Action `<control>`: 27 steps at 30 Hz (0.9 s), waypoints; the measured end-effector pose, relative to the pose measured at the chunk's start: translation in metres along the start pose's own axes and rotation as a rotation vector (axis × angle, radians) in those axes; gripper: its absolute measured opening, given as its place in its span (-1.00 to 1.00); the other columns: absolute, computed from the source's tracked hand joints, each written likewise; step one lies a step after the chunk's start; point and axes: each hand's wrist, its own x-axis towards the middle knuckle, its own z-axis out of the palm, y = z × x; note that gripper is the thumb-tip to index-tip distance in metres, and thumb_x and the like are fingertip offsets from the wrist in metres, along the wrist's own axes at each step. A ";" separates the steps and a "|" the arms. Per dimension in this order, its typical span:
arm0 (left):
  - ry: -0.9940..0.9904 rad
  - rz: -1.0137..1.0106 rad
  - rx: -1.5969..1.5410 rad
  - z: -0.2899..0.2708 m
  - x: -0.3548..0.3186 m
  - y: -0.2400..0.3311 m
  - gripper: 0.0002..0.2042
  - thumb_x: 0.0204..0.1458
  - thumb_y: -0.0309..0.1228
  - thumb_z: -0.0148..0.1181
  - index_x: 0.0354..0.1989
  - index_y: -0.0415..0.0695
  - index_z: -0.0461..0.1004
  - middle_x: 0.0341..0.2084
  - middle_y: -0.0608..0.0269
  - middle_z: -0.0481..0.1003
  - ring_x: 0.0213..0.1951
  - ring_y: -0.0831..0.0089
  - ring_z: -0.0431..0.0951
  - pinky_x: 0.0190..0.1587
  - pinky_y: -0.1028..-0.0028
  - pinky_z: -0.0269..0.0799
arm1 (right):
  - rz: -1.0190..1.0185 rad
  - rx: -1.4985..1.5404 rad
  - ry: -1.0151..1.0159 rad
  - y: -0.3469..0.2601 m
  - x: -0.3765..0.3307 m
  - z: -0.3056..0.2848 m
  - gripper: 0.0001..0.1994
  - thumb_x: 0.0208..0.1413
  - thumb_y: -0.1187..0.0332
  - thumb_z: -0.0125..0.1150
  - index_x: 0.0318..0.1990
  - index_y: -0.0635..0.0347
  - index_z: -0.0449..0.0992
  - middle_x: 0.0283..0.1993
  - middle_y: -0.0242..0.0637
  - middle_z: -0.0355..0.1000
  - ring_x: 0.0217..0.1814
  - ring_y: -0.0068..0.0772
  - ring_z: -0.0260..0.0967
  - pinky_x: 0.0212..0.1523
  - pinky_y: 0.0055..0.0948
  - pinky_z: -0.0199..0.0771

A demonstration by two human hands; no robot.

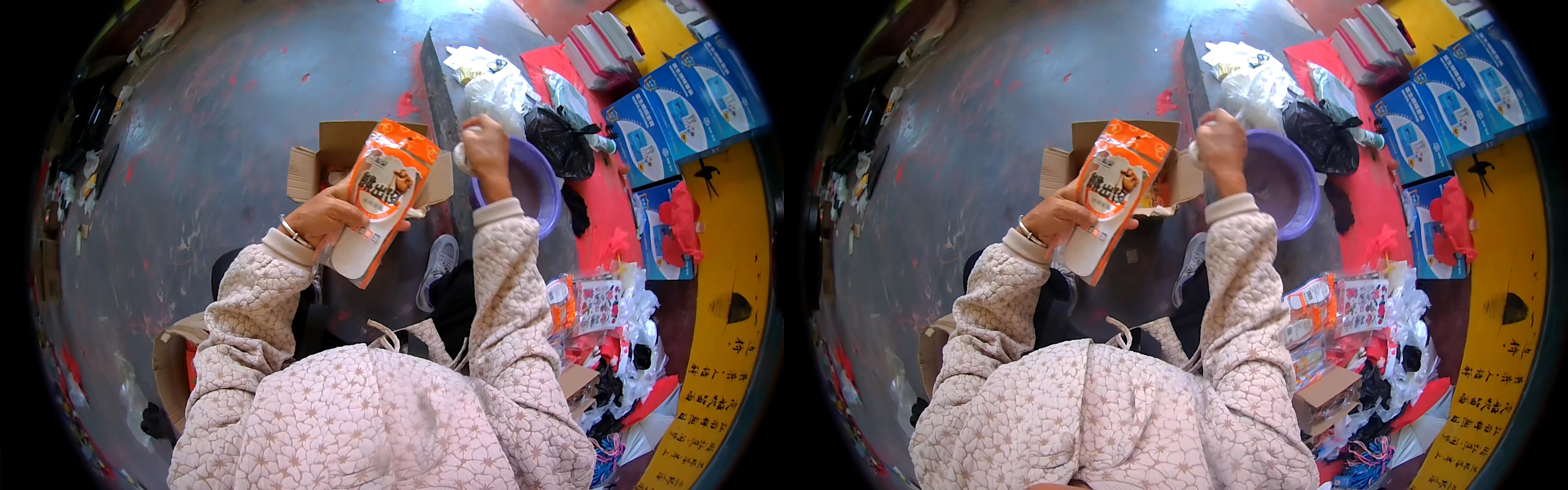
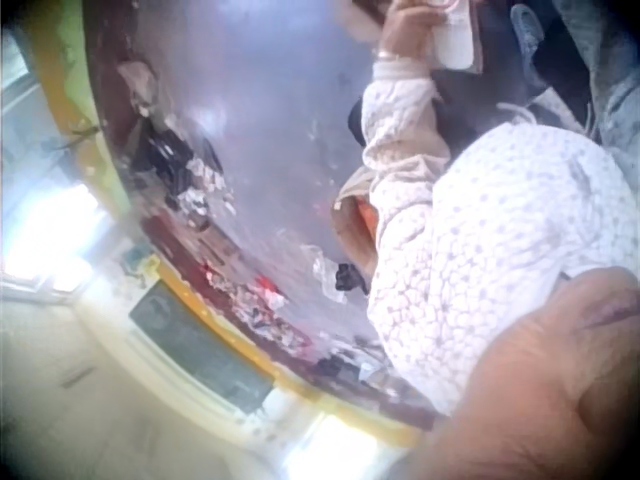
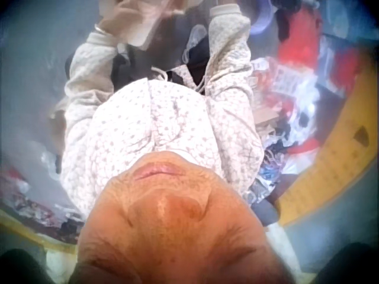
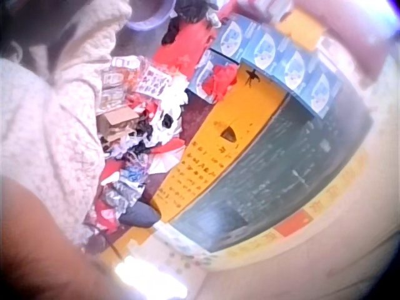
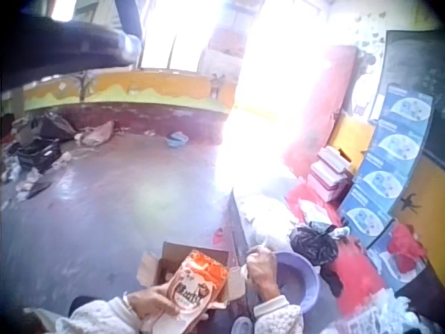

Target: The person sits on the floor and wipes the surface of packaged items with a cloth before placing them into a cardboard box. The person handles multiple packages and a blue plastic item, wiping each one individually.

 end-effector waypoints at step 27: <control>0.084 0.356 -0.377 -0.034 0.046 -0.037 -0.34 0.04 -0.10 0.11 0.25 -0.10 0.01 0.16 0.18 0.15 0.22 0.33 0.10 0.16 0.27 0.21 | 0.591 1.738 -0.274 -0.059 -0.068 0.036 -0.74 0.19 0.25 -0.02 -0.10 0.25 0.38 -0.22 -0.25 0.44 -0.22 -0.34 0.43 -0.19 -0.35 0.49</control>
